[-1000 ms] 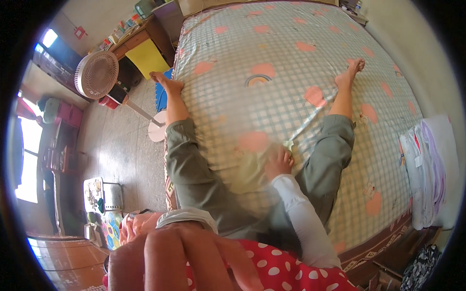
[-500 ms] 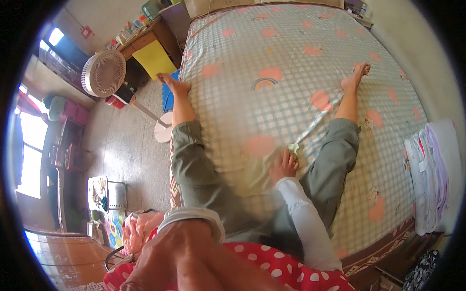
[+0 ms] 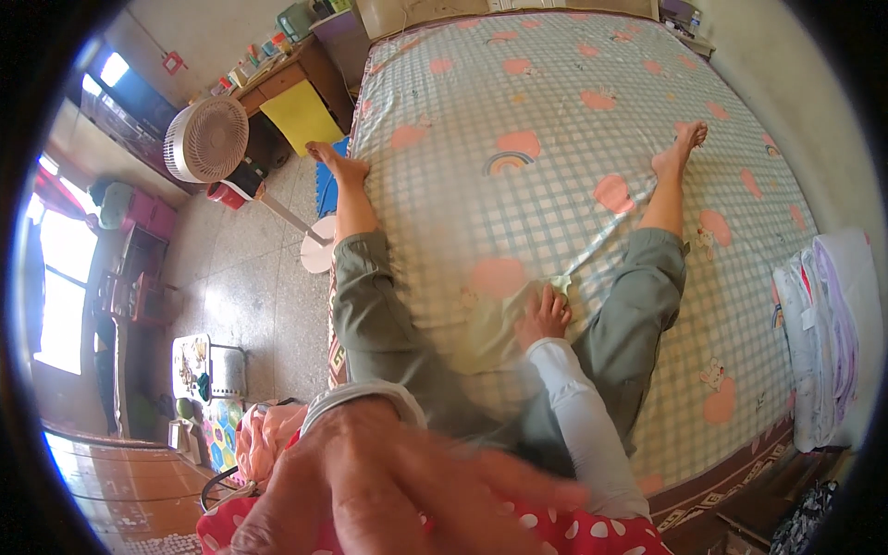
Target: The person flattens and folds a cloth on a bed by hand, then adjusts their arm sleeve.
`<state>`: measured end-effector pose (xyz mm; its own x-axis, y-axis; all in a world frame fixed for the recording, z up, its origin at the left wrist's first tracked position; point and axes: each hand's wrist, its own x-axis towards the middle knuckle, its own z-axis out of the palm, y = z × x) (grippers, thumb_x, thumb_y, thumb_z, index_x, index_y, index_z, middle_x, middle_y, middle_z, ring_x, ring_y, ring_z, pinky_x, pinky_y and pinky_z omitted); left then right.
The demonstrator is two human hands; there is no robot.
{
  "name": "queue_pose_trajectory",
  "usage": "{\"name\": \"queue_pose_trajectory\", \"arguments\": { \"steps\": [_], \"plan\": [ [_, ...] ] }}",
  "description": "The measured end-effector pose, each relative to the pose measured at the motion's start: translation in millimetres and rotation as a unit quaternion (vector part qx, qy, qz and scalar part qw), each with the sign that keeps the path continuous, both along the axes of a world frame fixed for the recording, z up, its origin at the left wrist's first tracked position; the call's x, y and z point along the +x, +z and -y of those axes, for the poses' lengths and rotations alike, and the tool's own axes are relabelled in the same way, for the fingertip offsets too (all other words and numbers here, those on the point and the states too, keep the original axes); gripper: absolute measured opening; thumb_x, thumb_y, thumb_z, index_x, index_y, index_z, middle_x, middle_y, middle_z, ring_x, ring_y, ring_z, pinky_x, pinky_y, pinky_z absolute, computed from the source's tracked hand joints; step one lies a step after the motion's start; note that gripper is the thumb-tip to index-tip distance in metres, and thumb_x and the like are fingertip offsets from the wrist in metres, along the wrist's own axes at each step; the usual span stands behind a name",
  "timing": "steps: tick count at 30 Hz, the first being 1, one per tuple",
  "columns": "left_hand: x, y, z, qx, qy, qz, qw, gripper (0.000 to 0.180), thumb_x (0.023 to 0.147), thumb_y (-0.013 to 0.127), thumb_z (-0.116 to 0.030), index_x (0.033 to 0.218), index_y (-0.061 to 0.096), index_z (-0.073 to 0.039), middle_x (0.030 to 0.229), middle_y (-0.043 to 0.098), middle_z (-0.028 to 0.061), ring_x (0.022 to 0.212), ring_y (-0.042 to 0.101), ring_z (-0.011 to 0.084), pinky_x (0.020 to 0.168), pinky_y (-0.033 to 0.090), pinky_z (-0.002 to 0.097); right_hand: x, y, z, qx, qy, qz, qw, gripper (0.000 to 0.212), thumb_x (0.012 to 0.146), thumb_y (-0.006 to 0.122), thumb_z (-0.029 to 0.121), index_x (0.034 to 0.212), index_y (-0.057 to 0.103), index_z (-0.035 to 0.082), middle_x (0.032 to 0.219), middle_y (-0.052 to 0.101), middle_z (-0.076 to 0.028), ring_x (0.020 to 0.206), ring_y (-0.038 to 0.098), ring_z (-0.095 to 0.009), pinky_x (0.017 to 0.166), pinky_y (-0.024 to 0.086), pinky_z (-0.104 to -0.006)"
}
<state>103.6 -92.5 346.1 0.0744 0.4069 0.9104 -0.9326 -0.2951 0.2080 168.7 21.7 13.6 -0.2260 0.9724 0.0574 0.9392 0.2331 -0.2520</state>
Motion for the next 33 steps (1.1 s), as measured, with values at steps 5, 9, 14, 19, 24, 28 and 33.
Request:
{"name": "queue_pose_trajectory", "arguments": {
  "steps": [5, 9, 14, 19, 24, 28, 33],
  "plan": [
    [0, -1, -4, 0.001, -0.013, 0.001, 1.000, 0.016, 0.081, 0.054, -0.021, 0.090, 0.048, -0.010, 0.097, 0.050, 0.0132, 0.086, 0.049, 0.0248, 0.080, 0.039, 0.0356, 4, -1, 1, 0.006, 0.000, 0.012, 1.000, 0.057, 0.067, 0.055, 0.029, 0.119, 0.038, 0.011, 0.130, 0.025, -0.012, 0.114, 0.027, -0.031, 0.092, 0.020, -0.0479],
    [-1, -4, -13, 0.005, -0.025, 0.002, 1.000, 0.016, 0.081, 0.054, -0.021, 0.089, 0.048, -0.008, 0.097, 0.050, 0.0142, 0.086, 0.049, 0.0253, 0.080, 0.038, 0.0361, 11, -4, -6, -0.002, -0.013, 0.006, 1.000, 0.057, 0.068, 0.056, 0.030, 0.119, 0.039, 0.010, 0.130, 0.026, -0.012, 0.115, 0.026, -0.030, 0.091, 0.021, -0.0477],
    [-13, 3, -14, 0.021, -0.023, -0.030, 0.999, 0.017, 0.081, 0.054, -0.020, 0.087, 0.047, -0.006, 0.097, 0.050, 0.0154, 0.086, 0.048, 0.0259, 0.079, 0.038, 0.0368, 2, 15, -16, 0.001, -0.023, -0.025, 0.999, 0.055, 0.068, 0.056, 0.030, 0.117, 0.040, 0.012, 0.129, 0.027, -0.012, 0.114, 0.028, -0.029, 0.089, 0.023, -0.0474],
    [-45, -17, -49, -0.003, 0.040, -0.177, 0.983, 0.017, 0.081, 0.054, -0.020, 0.085, 0.046, -0.005, 0.096, 0.050, 0.0167, 0.086, 0.048, 0.0266, 0.079, 0.038, 0.0375, 1, -13, -8, 0.025, -0.016, 0.000, 1.000, 0.052, 0.069, 0.055, 0.029, 0.116, 0.041, 0.013, 0.128, 0.029, -0.011, 0.113, 0.029, -0.029, 0.087, 0.025, -0.0473],
    [-52, -172, -94, -0.352, 0.305, -0.444, 0.766, 0.008, 0.084, 0.047, -0.011, 0.082, 0.046, -0.003, 0.075, 0.052, 0.0056, 0.070, 0.051, 0.0152, 0.062, 0.042, 0.0279, 4, 1, -4, 0.073, -0.008, -0.009, 0.997, 0.039, 0.068, 0.055, 0.028, 0.104, 0.050, 0.013, 0.118, 0.041, -0.010, 0.105, 0.038, -0.030, 0.083, 0.031, -0.0465],
    [-92, -390, -99, -0.160, 0.623, -0.658, 0.390, 0.032, 0.075, 0.057, -0.024, 0.099, 0.047, -0.005, 0.092, 0.054, 0.0133, 0.086, 0.051, 0.0328, 0.075, 0.041, 0.0399, 9, 5, -16, 0.010, 0.042, -0.078, 0.996, 0.057, 0.062, 0.061, 0.024, 0.115, 0.044, 0.013, 0.124, 0.034, -0.015, 0.110, 0.033, -0.036, 0.088, 0.028, -0.0503],
    [-59, -336, -76, -0.272, 0.521, -0.692, 0.419, 0.052, 0.061, 0.068, -0.025, 0.107, 0.047, -0.011, 0.116, 0.043, 0.0180, 0.109, 0.040, 0.0353, 0.093, 0.033, 0.0410, 37, 2, -27, -0.046, 0.013, -0.021, 0.999, 0.062, 0.061, 0.063, 0.025, 0.119, 0.042, 0.015, 0.130, 0.028, -0.017, 0.114, 0.030, -0.036, 0.090, 0.025, -0.0501]
  ]
}}
